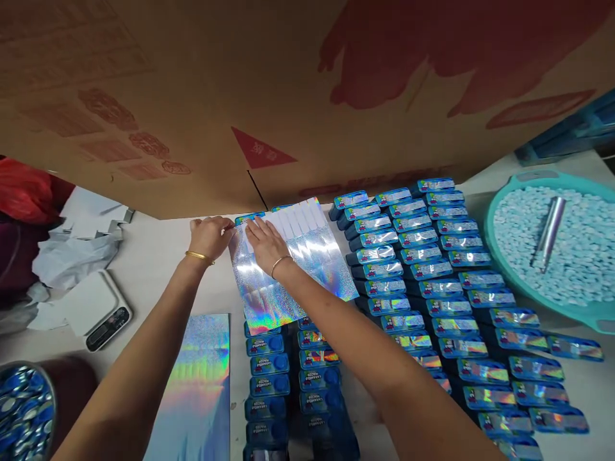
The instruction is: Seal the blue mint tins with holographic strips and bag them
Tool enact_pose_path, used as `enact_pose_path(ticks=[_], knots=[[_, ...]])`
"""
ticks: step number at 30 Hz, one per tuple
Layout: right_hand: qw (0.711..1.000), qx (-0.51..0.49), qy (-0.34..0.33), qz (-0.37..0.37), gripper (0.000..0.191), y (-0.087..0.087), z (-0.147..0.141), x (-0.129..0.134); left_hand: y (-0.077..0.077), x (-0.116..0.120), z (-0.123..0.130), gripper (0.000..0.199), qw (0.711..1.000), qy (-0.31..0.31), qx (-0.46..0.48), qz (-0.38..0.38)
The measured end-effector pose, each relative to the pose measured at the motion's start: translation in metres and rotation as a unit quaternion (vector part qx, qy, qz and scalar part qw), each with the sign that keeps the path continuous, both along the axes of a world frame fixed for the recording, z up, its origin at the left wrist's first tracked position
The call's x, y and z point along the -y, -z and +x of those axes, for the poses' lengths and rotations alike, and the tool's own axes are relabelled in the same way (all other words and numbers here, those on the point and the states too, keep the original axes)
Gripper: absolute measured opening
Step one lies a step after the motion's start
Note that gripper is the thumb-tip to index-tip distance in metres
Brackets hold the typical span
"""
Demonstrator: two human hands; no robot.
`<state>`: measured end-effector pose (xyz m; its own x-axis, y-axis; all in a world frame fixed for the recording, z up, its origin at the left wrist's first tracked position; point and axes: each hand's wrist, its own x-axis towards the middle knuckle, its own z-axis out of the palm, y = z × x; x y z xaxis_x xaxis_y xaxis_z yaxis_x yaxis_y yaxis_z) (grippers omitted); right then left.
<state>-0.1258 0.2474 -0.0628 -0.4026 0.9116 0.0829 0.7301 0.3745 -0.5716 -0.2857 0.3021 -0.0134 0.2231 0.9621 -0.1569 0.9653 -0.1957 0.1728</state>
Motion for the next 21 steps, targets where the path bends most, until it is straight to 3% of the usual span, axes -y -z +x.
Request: enact_pose_path(ticks=[7,14,17,19,21], knots=[[1.0,0.007,0.005,-0.013,0.053,-0.005,-0.004,0.002,0.001,0.019,0.003,0.028,0.987,0.099,-0.043,0.118],[1.0,0.013,0.009,-0.014,0.053,-0.003,-0.003,0.008,0.014,0.043,-0.009,0.012,0.969,0.109,0.121,0.187],[1.0,-0.008,0.007,-0.022,0.055,-0.001,-0.002,0.002,0.0,0.077,-0.001,0.009,0.946,0.051,0.261,0.186],[0.999,-0.033,0.004,-0.033,0.055,-0.003,-0.001,-0.003,-0.018,0.11,0.01,0.009,0.912,-0.049,0.366,0.177],[0.996,-0.084,0.019,-0.038,0.051,-0.011,0.002,-0.001,-0.039,0.146,0.024,0.009,0.853,-0.175,0.468,0.152]])
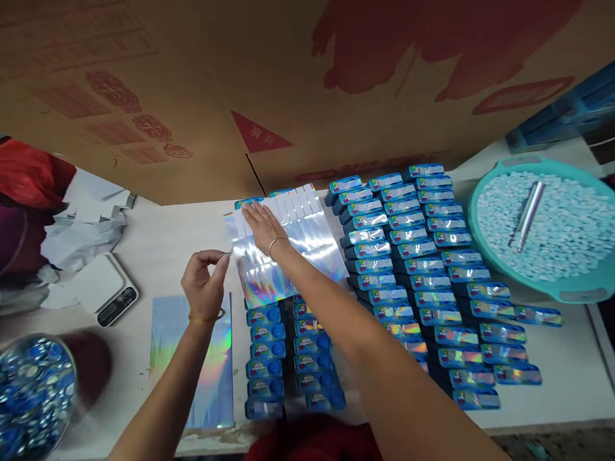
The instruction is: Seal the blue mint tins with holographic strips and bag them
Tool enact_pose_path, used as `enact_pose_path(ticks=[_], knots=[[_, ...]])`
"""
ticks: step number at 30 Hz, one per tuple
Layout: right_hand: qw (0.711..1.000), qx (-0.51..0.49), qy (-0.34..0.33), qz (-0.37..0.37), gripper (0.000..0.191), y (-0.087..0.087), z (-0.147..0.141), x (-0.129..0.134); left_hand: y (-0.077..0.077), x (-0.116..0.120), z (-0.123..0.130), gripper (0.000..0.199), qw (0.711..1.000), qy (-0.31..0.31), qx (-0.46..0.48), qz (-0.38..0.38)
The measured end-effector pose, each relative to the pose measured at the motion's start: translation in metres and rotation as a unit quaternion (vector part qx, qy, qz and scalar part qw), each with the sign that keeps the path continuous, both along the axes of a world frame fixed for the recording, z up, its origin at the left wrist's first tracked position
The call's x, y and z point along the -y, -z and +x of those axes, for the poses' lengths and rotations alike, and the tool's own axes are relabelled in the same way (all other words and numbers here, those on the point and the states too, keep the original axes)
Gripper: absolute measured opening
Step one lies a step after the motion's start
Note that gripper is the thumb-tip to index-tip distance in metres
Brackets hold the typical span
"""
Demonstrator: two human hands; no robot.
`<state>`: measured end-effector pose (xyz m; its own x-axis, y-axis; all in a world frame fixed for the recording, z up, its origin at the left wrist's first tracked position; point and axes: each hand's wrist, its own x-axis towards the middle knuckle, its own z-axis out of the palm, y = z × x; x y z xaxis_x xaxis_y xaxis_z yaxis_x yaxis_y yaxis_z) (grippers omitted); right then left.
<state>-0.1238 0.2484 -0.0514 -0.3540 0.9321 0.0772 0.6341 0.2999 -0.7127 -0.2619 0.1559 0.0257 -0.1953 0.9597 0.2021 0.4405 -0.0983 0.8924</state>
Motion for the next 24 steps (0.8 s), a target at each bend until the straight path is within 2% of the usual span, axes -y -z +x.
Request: enact_pose_path(ticks=[2,3,5,7,9,12,14,17,21,24], knots=[[0.995,-0.079,0.052,-0.008,0.043,-0.015,0.007,0.019,-0.018,0.034,0.014,0.013,0.987,-0.077,0.134,-0.052],[0.988,-0.126,0.085,-0.023,0.041,-0.024,0.012,0.036,-0.025,0.049,0.02,0.015,0.973,-0.106,0.191,-0.076],[0.96,-0.221,0.143,-0.091,0.05,-0.044,0.026,0.087,-0.034,0.076,0.033,0.019,0.944,-0.147,0.269,-0.117],[0.918,-0.299,0.172,-0.196,0.06,-0.063,0.043,0.149,-0.035,0.101,0.047,0.022,0.923,-0.162,0.311,-0.161],[0.878,-0.332,0.187,-0.29,0.056,-0.079,0.059,0.208,-0.031,0.126,0.063,0.024,0.905,-0.155,0.337,-0.208],[0.845,-0.334,0.231,-0.348,0.041,-0.093,0.083,0.272,-0.021,0.165,0.087,0.026,0.881,-0.13,0.36,-0.276],[0.838,-0.333,0.267,-0.341,0.038,-0.094,0.099,0.295,-0.016,0.189,0.1,0.026,0.872,-0.118,0.359,-0.311],[0.834,-0.329,0.293,-0.333,0.038,-0.089,0.118,0.313,-0.011,0.212,0.114,0.027,0.866,-0.115,0.348,-0.34],[0.794,-0.328,0.354,-0.37,0.049,-0.082,0.125,0.324,-0.013,0.22,0.124,0.027,0.865,-0.107,0.36,-0.332],[0.781,-0.355,0.33,-0.396,0.049,-0.082,0.119,0.328,-0.015,0.217,0.129,0.028,0.862,-0.113,0.375,-0.321]])
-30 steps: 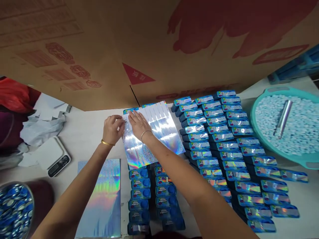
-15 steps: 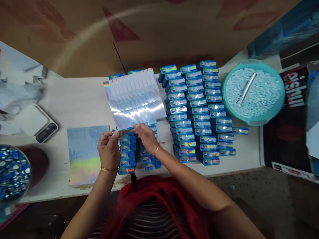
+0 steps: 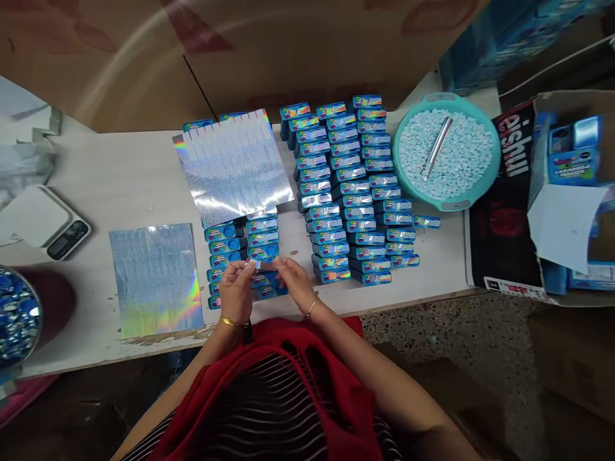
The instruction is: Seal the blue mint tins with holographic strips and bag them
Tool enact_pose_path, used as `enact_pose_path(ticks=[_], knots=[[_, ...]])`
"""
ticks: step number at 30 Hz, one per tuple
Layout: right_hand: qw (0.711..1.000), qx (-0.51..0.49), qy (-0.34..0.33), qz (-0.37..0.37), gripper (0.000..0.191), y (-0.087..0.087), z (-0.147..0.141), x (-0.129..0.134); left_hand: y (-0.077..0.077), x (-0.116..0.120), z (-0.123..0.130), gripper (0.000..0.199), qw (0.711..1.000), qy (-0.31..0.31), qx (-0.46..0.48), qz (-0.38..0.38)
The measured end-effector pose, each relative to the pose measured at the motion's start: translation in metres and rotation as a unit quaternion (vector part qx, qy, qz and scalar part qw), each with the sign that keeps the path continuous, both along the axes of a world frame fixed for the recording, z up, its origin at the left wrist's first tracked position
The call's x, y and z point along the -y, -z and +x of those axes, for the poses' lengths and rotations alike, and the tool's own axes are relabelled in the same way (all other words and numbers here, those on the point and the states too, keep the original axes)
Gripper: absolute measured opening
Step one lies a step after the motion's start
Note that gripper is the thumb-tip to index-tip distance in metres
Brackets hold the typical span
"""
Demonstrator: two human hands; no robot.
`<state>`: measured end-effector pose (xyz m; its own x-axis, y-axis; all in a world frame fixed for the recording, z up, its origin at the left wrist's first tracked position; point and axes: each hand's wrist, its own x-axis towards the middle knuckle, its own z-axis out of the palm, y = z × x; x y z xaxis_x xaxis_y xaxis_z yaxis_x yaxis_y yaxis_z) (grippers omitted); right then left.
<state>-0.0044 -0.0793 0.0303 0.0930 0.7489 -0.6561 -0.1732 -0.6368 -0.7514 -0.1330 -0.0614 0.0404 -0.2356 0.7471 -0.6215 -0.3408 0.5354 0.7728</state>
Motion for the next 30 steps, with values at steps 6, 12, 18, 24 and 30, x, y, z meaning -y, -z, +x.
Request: enact_pose_path(ticks=[6,12,18,24,30], knots=[[0.997,0.047,-0.019,0.056,0.039,0.009,0.003,-0.009,0.017,-0.008,0.004,0.026,0.997,0.026,-0.062,0.022],[0.946,0.24,-0.163,0.14,0.023,0.03,0.022,-0.035,0.034,-0.018,0.006,0.017,0.927,0.115,-0.332,0.13],[0.876,0.352,-0.29,0.154,0.017,0.042,0.029,-0.047,0.039,-0.015,0.009,0.013,0.834,0.198,-0.51,0.069],[0.855,0.367,-0.333,0.153,0.02,0.053,0.031,-0.044,0.044,-0.013,0.01,0.016,0.794,0.257,-0.549,0.047],[0.896,0.363,-0.206,0.152,0.033,0.053,0.028,-0.028,0.036,-0.017,0.005,0.027,0.79,0.257,-0.554,0.042]])
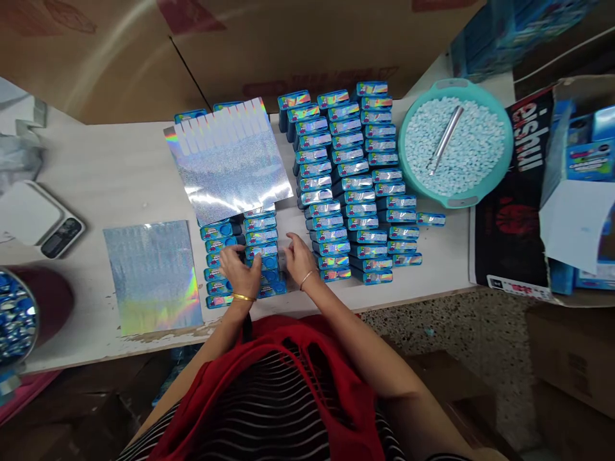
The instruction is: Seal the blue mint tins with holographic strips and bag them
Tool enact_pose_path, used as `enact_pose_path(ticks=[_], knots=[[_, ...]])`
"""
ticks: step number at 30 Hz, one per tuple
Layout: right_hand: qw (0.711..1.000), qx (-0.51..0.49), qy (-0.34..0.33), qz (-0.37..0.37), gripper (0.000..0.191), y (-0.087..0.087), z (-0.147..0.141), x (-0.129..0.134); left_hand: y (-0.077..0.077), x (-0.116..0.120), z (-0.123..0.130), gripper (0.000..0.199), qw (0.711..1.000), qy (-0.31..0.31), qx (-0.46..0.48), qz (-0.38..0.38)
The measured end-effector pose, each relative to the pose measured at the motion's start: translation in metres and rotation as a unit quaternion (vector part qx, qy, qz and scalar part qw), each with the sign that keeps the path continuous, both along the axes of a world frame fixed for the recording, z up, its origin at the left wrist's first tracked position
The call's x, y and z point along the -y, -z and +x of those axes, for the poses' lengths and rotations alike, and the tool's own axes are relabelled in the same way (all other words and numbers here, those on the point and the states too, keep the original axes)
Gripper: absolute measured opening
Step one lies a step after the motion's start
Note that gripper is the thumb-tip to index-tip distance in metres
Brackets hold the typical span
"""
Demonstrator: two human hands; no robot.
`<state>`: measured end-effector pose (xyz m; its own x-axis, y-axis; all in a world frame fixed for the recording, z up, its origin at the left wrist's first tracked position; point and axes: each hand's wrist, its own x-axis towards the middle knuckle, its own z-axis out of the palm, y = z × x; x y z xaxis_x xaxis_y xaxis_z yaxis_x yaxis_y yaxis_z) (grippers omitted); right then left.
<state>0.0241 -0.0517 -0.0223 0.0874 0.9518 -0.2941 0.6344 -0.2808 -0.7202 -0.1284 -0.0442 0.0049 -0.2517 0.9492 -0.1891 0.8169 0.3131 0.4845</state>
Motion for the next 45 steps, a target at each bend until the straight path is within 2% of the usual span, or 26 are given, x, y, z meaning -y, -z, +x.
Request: enact_pose_path(ticks=[3,5,8,10,11,14,17,18,20,22,24,26,28,32,35,39,42,45], knots=[[0.999,-0.018,0.0,0.04,0.036,-0.003,-0.009,0.014,0.0,0.009,-0.009,0.027,0.996,0.092,0.009,0.006],[0.998,-0.034,-0.028,0.035,0.039,-0.001,-0.015,0.022,0.002,0.019,-0.015,0.031,0.988,0.157,0.0,-0.005],[0.997,-0.019,-0.078,0.013,0.043,0.002,-0.018,0.025,0.002,0.027,-0.024,0.038,0.976,0.219,-0.011,-0.014],[0.995,0.031,-0.094,0.022,0.046,-0.002,-0.016,0.015,0.0,0.016,-0.033,0.035,0.973,0.233,0.003,0.008],[0.993,0.058,-0.094,0.037,0.046,-0.007,-0.015,0.006,-0.002,0.004,-0.04,0.031,0.973,0.228,0.018,0.029],[0.984,0.088,-0.1,0.12,0.043,-0.028,-0.023,-0.046,-0.007,-0.062,-0.073,0.026,0.976,0.165,0.076,0.12],[0.967,0.082,-0.138,0.198,0.04,-0.047,-0.053,-0.122,-0.008,-0.155,-0.116,0.029,0.975,0.081,0.081,0.19],[0.962,0.083,-0.155,0.211,0.04,-0.048,-0.068,-0.149,-0.007,-0.186,-0.129,0.03,0.976,0.074,0.067,0.193],[0.954,0.087,-0.192,0.213,0.041,-0.044,-0.099,-0.2,-0.004,-0.242,-0.15,0.033,0.983,0.067,0.046,0.167],[0.95,0.099,-0.222,0.198,0.042,-0.031,-0.126,-0.239,0.002,-0.285,-0.162,0.034,0.99,0.084,0.024,0.109],[0.947,0.11,-0.249,0.168,0.042,-0.015,-0.144,-0.264,0.008,-0.314,-0.168,0.033,0.993,0.115,0.001,0.04],[0.946,0.118,-0.268,0.143,0.042,0.001,-0.153,-0.275,0.014,-0.33,-0.17,0.028,0.986,0.164,-0.025,-0.008],[0.944,0.123,-0.273,0.139,0.043,0.012,-0.155,-0.277,0.019,-0.336,-0.172,0.024,0.973,0.221,-0.062,-0.01],[0.943,0.129,-0.26,0.165,0.043,0.02,-0.152,-0.274,0.027,-0.331,-0.174,0.024,0.941,0.299,-0.137,0.074],[0.943,0.132,-0.256,0.168,0.042,0.019,-0.152,-0.272,0.033,-0.32,-0.174,0.023,0.927,0.317,-0.151,0.135],[0.944,0.13,-0.251,0.173,0.041,0.02,-0.153,-0.271,0.035,-0.299,-0.171,0.021,0.924,0.302,-0.149,0.182],[0.946,0.116,-0.25,0.172,0.04,0.02,-0.153,-0.275,0.02,-0.268,-0.169,0.016,0.924,0.298,-0.132,0.198],[0.954,0.076,-0.247,0.152,0.039,0.012,-0.149,-0.277,-0.01,-0.217,-0.161,0.009,0.937,0.268,-0.072,0.214]])
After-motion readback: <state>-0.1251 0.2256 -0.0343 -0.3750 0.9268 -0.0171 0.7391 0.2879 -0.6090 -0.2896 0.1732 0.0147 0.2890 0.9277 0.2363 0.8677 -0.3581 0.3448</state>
